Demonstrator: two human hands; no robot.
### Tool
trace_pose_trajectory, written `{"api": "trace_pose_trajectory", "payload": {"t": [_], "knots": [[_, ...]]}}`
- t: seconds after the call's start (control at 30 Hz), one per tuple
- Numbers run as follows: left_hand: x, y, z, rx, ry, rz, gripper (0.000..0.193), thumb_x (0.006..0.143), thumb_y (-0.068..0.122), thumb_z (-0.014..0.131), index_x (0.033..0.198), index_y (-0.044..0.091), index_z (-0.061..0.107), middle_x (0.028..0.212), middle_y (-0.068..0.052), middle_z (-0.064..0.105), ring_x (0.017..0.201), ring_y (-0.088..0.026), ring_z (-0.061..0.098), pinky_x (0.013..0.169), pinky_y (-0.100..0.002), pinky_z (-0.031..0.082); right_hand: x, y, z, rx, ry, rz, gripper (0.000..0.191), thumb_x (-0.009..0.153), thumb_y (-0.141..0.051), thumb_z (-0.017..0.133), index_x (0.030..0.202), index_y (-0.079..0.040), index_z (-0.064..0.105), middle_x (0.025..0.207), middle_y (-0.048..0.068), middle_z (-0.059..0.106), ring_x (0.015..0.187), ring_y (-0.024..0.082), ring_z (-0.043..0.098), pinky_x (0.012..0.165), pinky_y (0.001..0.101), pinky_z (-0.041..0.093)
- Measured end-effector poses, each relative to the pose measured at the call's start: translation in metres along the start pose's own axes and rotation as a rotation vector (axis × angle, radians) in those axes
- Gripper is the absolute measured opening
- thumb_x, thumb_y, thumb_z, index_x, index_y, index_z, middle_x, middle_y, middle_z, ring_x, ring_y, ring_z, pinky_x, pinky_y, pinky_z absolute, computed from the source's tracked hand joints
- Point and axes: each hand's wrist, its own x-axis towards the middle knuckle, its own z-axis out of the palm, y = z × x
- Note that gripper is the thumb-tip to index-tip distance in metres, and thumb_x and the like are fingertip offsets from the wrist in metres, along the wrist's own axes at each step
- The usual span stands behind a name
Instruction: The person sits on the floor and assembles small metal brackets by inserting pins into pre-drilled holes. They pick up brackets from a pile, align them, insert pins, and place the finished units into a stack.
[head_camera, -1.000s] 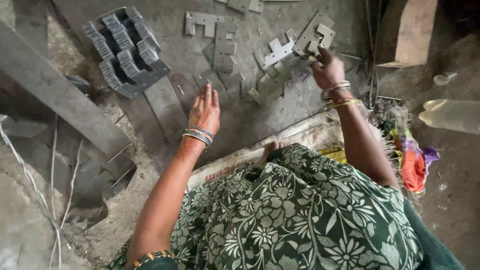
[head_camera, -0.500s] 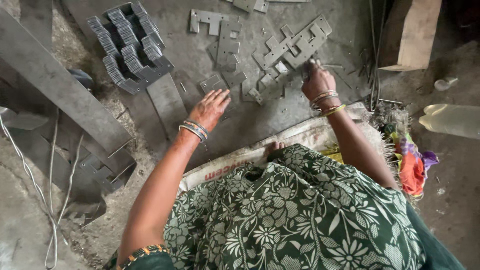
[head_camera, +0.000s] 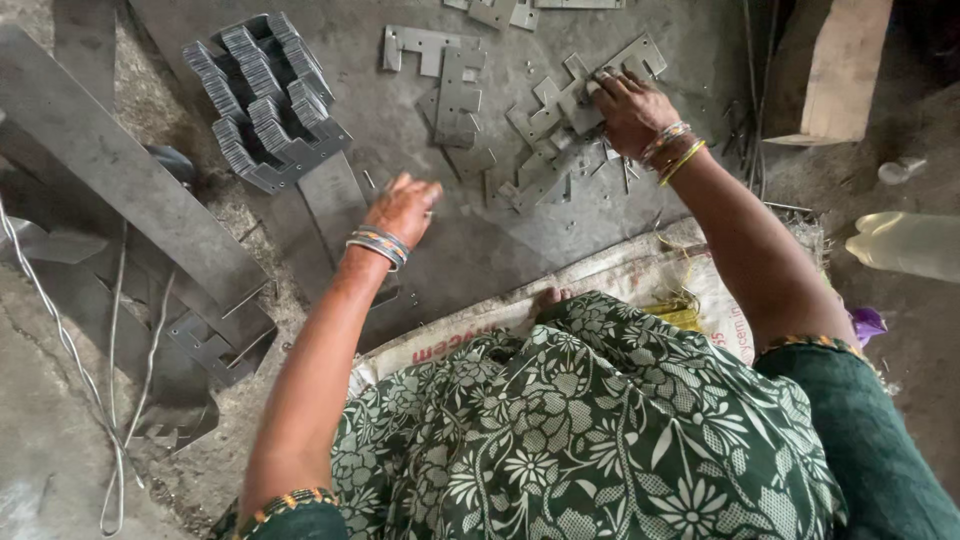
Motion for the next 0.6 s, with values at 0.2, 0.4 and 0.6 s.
{"api": "trace_pose_trajectory", "payload": {"t": [0.2,0.4,0.6], "knots": [[0.026,0.027,0.035,-1.025,0.446,-0.394,0.045,0.088,0.034,0.079,0.122,0.008,0.064,0.112,-0.009,0.077,0.1,-0.021,0.074,0.09,-0.036,0.059,0.01,-0.013,-0.005,0.247,-0.155,0.631,0.022,0.106,-0.011,0.059,0.123,-0.009,0.072,0.097,0.016,0.076,0.088,0.029,0.076,0.081,0.0403,0.062],[0.045,0.048,0.053,-1.93,0.263,-0.551,0.035,0.091,0.031,0.074,0.117,0.008,0.067,0.1,-0.003,0.074,0.087,-0.016,0.073,0.075,-0.035,0.06,0.011,-0.052,-0.005,0.472,-0.091,0.178,0.047,0.086,-0.009,0.061,0.133,0.0,0.063,0.127,0.019,0.069,0.112,0.03,0.07,0.09,0.037,0.06],[0.016,0.049,0.061,-1.874,0.205,-0.423,0.041,0.085,0.025,0.076,0.116,0.008,0.055,0.095,-0.013,0.074,0.079,-0.024,0.076,0.069,-0.042,0.066,0.005,-0.074,0.01,0.035,-0.106,-0.268,0.055,0.082,-0.013,0.064,0.134,0.003,0.059,0.146,0.023,0.056,0.136,0.034,0.053,0.117,0.0455,0.042]]}}
